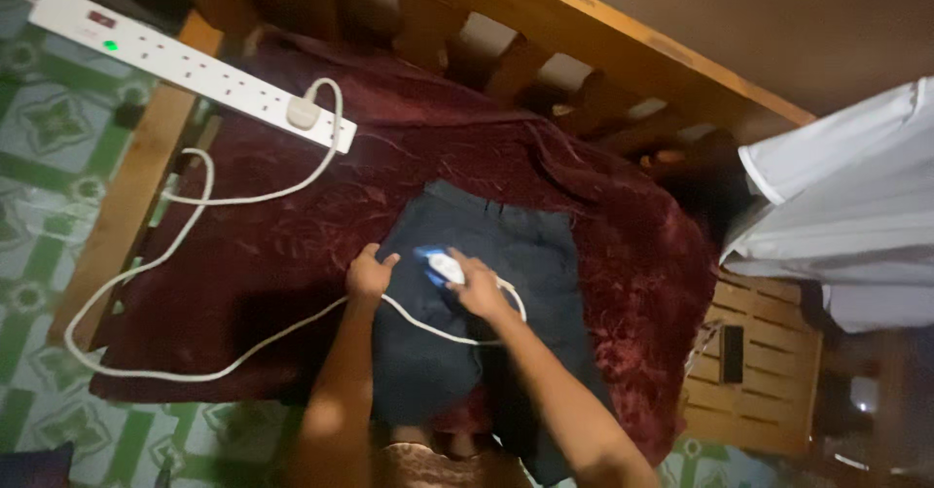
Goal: The person irons a white shirt on a hanger, then removes it and hangs it. They then take a dark pair of shorts, unfold them, and iron them on a wooden bench covered with a maroon cloth. The person folds the shorts after ironing.
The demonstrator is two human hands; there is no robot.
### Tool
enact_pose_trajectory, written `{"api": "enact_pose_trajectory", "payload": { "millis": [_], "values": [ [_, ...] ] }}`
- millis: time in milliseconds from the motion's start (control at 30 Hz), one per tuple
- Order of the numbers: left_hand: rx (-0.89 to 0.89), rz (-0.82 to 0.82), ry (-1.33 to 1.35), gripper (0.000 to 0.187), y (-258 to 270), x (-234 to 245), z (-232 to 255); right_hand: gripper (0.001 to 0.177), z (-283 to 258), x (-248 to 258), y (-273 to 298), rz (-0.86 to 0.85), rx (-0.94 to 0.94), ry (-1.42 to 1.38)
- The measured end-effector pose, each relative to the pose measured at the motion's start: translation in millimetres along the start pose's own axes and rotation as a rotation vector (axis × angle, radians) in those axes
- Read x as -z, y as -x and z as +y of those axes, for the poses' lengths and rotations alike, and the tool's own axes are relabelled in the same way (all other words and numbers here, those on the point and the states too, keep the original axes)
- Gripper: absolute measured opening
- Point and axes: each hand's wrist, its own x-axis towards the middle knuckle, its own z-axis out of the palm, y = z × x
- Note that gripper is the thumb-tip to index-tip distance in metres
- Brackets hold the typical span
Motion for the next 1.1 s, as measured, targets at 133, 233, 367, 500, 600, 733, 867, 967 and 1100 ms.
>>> {"api": "enact_pose_trajectory", "payload": {
  "millis": [133, 233, 367, 500, 600, 733, 867, 967, 1100],
  "values": [
    [-0.029, 0.052, -0.017, 0.032, -23.8, -30.9, -27.1, 0.065, 6.0, -0.9, -3.3, 0.017, -0.171, -0.020],
    [-0.032, 0.073, -0.061, 0.028, -32.1, -43.1, -45.4, 0.062, 52.0, 11.3, 2.4, 0.182, -0.153, -0.024],
    [0.044, 0.003, -0.106, 0.029, -46.2, -46.3, -50.6, 0.060, 131.6, 37.0, 25.6, 0.347, -0.294, -0.044],
    [-0.129, 0.119, -0.074, 0.036, -42.5, -48.8, -53.2, 0.054, 178.0, 45.4, 37.5, 0.448, -0.305, -0.411],
    [-0.023, 0.022, -0.116, 0.035, -42.7, -48.5, -52.2, 0.054, 187.1, 42.3, 19.6, 0.461, -0.187, -0.470],
    [0.022, -0.013, -0.044, 0.038, -42.0, -45.6, -53.1, 0.055, 186.5, 36.6, -19.2, 0.468, -0.183, -0.330],
    [-0.094, 0.084, -0.006, 0.042, -42.4, -47.6, -59.4, 0.057, 178.6, 42.1, -51.5, 0.462, -0.150, -0.327],
    [-0.054, -0.042, -0.086, 0.036, -46.9, -46.3, -63.7, 0.059, 174.6, 51.2, -34.8, 0.476, -0.261, -0.125],
    [-0.082, 0.001, -0.032, 0.037, -51.9, -46.7, -60.9, 0.058, 187.9, 67.3, -15.9, 0.532, -0.147, -0.384]
  ]
}}
